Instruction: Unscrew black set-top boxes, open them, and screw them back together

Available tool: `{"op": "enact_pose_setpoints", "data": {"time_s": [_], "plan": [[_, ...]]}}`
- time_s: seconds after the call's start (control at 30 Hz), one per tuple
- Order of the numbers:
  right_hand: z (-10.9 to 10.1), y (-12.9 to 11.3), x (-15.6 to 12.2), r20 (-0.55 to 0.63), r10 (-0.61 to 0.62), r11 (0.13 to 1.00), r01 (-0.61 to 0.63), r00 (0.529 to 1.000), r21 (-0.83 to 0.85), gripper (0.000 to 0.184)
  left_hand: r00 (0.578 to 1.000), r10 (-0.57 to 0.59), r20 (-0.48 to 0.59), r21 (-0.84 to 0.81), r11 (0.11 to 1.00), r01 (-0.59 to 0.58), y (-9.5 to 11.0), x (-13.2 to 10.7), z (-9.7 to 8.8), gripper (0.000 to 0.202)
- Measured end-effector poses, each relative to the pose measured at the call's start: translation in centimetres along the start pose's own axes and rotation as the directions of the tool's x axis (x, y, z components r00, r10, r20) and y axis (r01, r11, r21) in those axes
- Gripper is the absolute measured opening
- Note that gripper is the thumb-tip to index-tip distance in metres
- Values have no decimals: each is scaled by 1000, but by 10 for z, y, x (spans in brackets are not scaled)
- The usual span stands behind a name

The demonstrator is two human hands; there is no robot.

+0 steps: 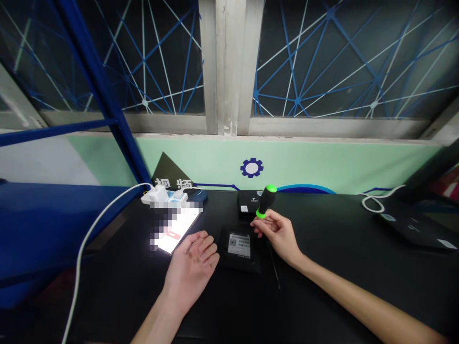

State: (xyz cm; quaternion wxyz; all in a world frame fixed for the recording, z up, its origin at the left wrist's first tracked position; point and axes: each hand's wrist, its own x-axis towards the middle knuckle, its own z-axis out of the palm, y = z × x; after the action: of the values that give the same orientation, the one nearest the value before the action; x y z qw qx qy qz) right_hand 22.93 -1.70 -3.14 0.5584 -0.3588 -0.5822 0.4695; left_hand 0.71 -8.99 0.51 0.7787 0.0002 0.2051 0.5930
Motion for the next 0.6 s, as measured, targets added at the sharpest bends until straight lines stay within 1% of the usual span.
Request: {"op": "enact_pose_setpoints", "data": {"time_s": [0.17, 0.33, 0.5, 0.6], "plan": [[1, -3, 0, 41, -40, 998, 42, 998, -54, 28, 1000, -1, -4, -3, 1000, 1, 0, 0, 1, 19], [3, -4, 1, 28, -31, 993, 34, 999, -109, 32, 1000, 5, -17, 4, 1000, -5, -1, 0, 2, 19], [3, -3, 1, -10, -4, 999, 3, 1000, -50, 35, 1000, -4, 0, 1, 1000, 4, -1, 1, -1, 19], [3, -3, 1, -13, -5, 999, 5, 1000, -34, 34, 1000, -7, 8, 1, 1000, 7, -1, 0, -1, 19]]}}
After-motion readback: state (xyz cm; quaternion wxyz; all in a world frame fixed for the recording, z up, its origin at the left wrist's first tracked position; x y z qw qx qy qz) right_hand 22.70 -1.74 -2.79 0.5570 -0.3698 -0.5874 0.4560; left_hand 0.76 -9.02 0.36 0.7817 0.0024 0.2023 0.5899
